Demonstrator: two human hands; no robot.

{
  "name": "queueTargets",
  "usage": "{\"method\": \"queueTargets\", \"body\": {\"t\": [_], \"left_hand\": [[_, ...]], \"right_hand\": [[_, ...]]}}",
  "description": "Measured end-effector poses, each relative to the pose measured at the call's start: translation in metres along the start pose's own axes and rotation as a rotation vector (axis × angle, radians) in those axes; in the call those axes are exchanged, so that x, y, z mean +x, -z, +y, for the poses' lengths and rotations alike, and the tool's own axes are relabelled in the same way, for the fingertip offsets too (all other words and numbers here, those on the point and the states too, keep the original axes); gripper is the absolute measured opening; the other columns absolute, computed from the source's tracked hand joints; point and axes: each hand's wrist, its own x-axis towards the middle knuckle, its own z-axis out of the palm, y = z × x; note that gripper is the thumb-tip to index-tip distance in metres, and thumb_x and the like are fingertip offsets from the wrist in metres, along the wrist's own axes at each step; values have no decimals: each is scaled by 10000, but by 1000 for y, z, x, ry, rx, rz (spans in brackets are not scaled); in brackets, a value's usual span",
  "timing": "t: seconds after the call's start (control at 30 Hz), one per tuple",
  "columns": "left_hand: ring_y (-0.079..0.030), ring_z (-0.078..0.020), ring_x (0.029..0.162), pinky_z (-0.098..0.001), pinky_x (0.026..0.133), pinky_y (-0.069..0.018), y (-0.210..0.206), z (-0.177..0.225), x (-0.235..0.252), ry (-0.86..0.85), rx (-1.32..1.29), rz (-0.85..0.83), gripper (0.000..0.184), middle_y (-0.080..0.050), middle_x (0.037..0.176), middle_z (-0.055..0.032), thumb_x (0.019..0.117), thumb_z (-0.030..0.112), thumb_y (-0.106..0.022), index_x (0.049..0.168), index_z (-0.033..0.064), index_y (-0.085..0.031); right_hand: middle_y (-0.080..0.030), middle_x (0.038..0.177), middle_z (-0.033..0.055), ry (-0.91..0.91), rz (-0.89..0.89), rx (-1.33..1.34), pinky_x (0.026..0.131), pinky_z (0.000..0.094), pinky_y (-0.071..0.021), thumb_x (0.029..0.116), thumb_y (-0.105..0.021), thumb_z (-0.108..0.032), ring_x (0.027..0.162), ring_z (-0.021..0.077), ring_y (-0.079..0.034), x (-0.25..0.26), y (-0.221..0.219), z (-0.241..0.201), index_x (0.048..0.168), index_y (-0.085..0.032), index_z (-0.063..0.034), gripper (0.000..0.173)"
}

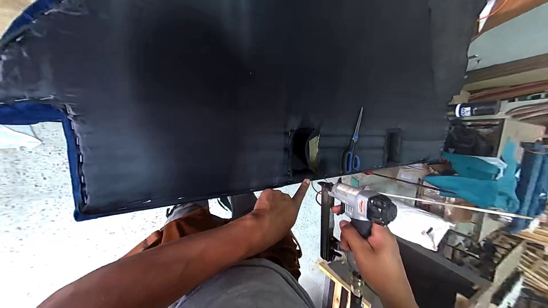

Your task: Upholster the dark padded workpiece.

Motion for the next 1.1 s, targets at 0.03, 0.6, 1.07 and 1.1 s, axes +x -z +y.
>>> {"method": "queueTargets", "body": {"t": [0.03, 0.6, 1.07, 1.1], "left_hand": [[-670, -322, 678, -471, 575, -537, 0, 0, 0, -2, -2, -3, 1003, -637, 743, -108, 943, 26, -574, 1656, 281, 84], [-637, -271, 605, -432, 528, -519, -12, -4, 6, -42, -21, 103, 941, -612, 708, -61, 951, 125, -594, 1666, 247, 7], [-461, -185, 429, -316, 421, -414, -66, 10, 45, 258, -1698, 449, 639, -552, 593, -73, 969, 731, -456, 898, 141, -692], [-488, -191, 433, -326, 423, -438, -67, 8, 43, 237, -1637, 466, 629, -571, 595, -68, 987, 713, -436, 904, 146, -695]], "right_hand": [[-703, 753, 37, 0, -12, -22, 461, 383, -578, 958, -614, -213, 523, 214, -645, 5, 0, -4, 1179, -665, -162, 233], [-677, 726, -36, -97, -97, -266, 481, 395, -589, 922, -630, -255, 538, 164, -651, 26, -6, -18, 1151, -638, -280, 230], [-659, 670, 17, -119, -93, -118, 466, 404, -579, 934, -622, -231, 515, 216, -643, 20, -11, -17, 1187, -649, -282, 259], [-656, 665, 26, -118, -88, -98, 458, 404, -571, 937, -618, -232, 509, 223, -637, 18, -14, -19, 1184, -655, -279, 254]]}}
